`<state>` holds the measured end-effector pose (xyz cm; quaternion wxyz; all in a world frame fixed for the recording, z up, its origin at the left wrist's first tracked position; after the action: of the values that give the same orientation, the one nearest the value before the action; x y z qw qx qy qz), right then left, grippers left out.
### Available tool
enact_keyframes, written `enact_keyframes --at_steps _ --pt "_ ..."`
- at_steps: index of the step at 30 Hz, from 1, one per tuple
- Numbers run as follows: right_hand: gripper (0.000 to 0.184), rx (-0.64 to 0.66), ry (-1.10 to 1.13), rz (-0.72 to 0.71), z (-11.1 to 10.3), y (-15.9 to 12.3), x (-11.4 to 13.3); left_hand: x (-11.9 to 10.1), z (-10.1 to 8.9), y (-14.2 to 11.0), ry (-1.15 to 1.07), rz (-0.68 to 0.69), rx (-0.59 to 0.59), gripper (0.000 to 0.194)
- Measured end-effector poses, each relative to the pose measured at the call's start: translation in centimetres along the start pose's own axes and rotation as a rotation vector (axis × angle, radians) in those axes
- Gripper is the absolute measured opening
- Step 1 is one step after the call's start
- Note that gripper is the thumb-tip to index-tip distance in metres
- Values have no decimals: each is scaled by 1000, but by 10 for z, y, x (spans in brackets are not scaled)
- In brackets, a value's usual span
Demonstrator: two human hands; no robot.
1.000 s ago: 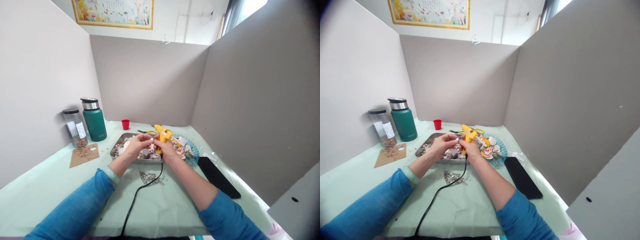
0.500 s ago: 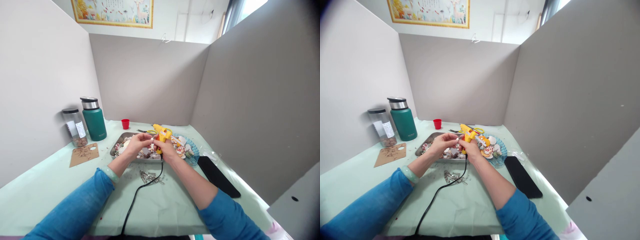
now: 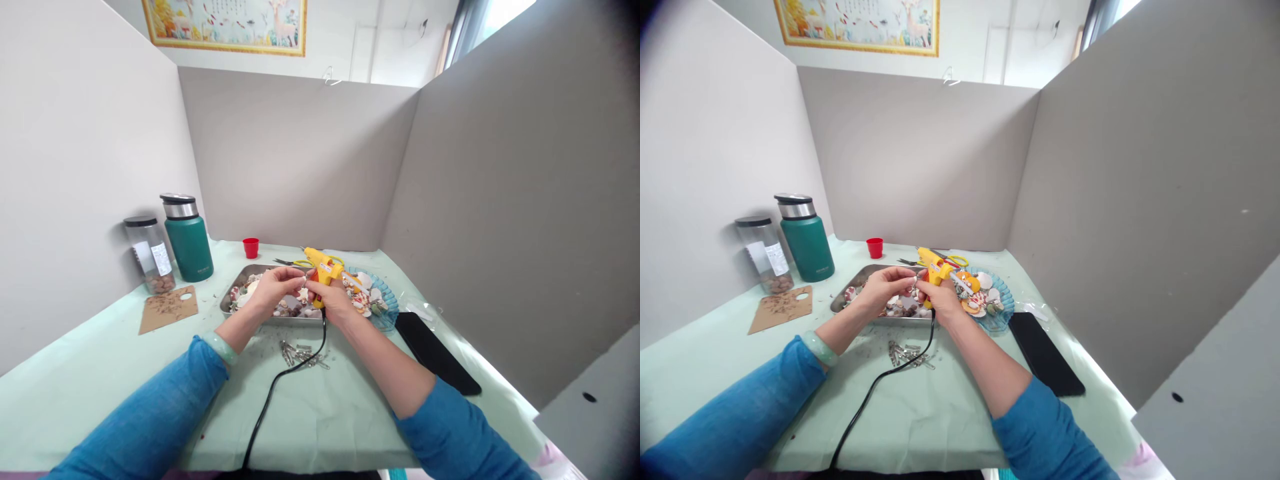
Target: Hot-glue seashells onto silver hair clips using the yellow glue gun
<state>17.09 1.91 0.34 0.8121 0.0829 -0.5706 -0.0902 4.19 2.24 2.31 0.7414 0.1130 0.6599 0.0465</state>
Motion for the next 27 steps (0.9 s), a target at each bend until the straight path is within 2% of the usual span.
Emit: enact_keyframes --at_steps 5,11,24,27 --pt "28 2 -2 -5 0 1 -1 7 2 -1 -18 -82 55 33" --pt "34 0 10 13 0 -1 -1 16 1 -1 -51 -209 116 33" --pt "38 161 10 105 7 -4 -1 18 -1 3 -111 -290 351 26" --pt "37 176 2 105 7 -4 -1 19 -1 3 -98 -299 358 26"
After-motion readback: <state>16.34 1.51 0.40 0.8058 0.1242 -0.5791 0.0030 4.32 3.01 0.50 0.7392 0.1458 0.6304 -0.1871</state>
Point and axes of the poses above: each hand's wrist, its own y-axis towards the middle knuckle, its own z-axis out of the palm, x = y × z, the point moved 7 cm from there along y, towards the middle knuckle, and after that the axes turned 6 degrees about -x, right-handed, at the moved point
